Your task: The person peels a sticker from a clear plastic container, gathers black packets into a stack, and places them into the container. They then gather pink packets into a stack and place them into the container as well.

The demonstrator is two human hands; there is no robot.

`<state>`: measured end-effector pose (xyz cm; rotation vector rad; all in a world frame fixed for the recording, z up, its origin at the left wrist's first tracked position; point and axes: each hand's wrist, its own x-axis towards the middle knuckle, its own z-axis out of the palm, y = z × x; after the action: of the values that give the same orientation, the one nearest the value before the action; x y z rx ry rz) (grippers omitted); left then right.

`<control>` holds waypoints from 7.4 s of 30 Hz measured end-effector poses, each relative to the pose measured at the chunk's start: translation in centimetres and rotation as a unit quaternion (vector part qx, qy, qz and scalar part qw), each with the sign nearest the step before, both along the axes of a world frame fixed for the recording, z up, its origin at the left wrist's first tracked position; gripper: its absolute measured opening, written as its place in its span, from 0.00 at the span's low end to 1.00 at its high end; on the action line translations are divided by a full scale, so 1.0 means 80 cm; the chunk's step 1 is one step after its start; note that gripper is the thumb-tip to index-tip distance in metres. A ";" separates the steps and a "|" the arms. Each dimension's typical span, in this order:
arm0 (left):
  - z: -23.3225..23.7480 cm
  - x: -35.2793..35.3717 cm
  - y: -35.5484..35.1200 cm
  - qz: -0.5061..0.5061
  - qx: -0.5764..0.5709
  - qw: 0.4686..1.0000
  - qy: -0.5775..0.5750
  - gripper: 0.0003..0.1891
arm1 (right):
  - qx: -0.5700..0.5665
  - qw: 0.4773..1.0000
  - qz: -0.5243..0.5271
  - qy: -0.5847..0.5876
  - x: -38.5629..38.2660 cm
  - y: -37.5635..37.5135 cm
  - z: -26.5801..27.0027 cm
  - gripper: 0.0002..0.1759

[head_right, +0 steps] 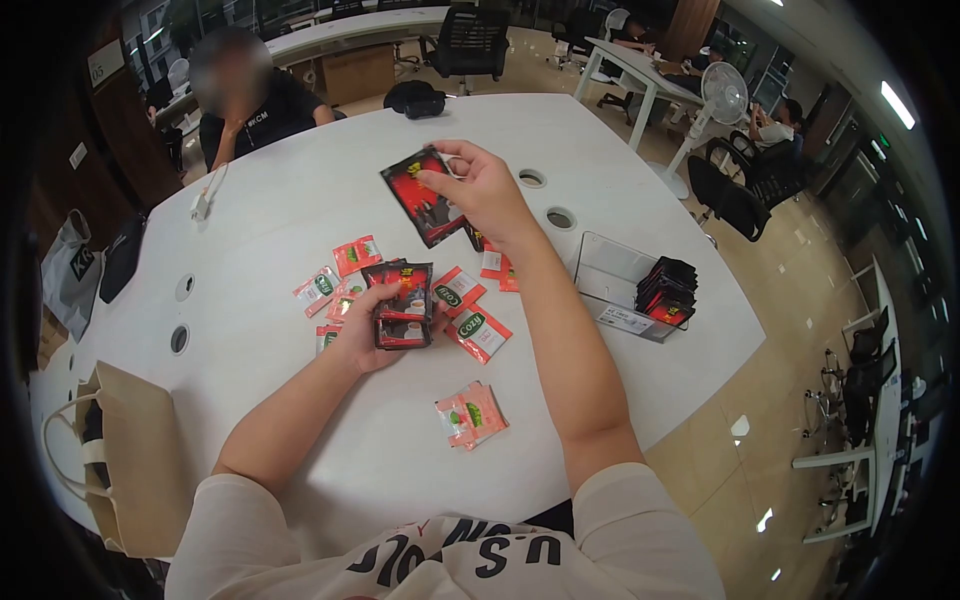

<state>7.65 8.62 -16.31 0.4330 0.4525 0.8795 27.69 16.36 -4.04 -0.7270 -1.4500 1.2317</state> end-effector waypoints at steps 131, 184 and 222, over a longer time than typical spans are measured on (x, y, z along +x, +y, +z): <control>-0.009 -0.022 -0.002 -0.037 0.088 0.995 0.020 0.36 | 0.064 0.877 0.209 -0.429 -0.011 -0.043 -0.015 0.51; -0.003 -0.106 -0.158 0.154 0.480 0.729 0.462 0.56 | 0.191 0.961 0.091 -0.175 -0.087 -0.221 -0.125 0.53; 0.002 -0.078 -0.166 0.239 0.502 0.759 0.338 0.62 | 0.141 0.988 0.050 0.040 -0.059 -0.199 -0.080 0.43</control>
<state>1.37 -4.64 -16.18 1.7336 0.7498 1.4356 22.95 0.44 -10.45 -0.4125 -1.5679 1.0874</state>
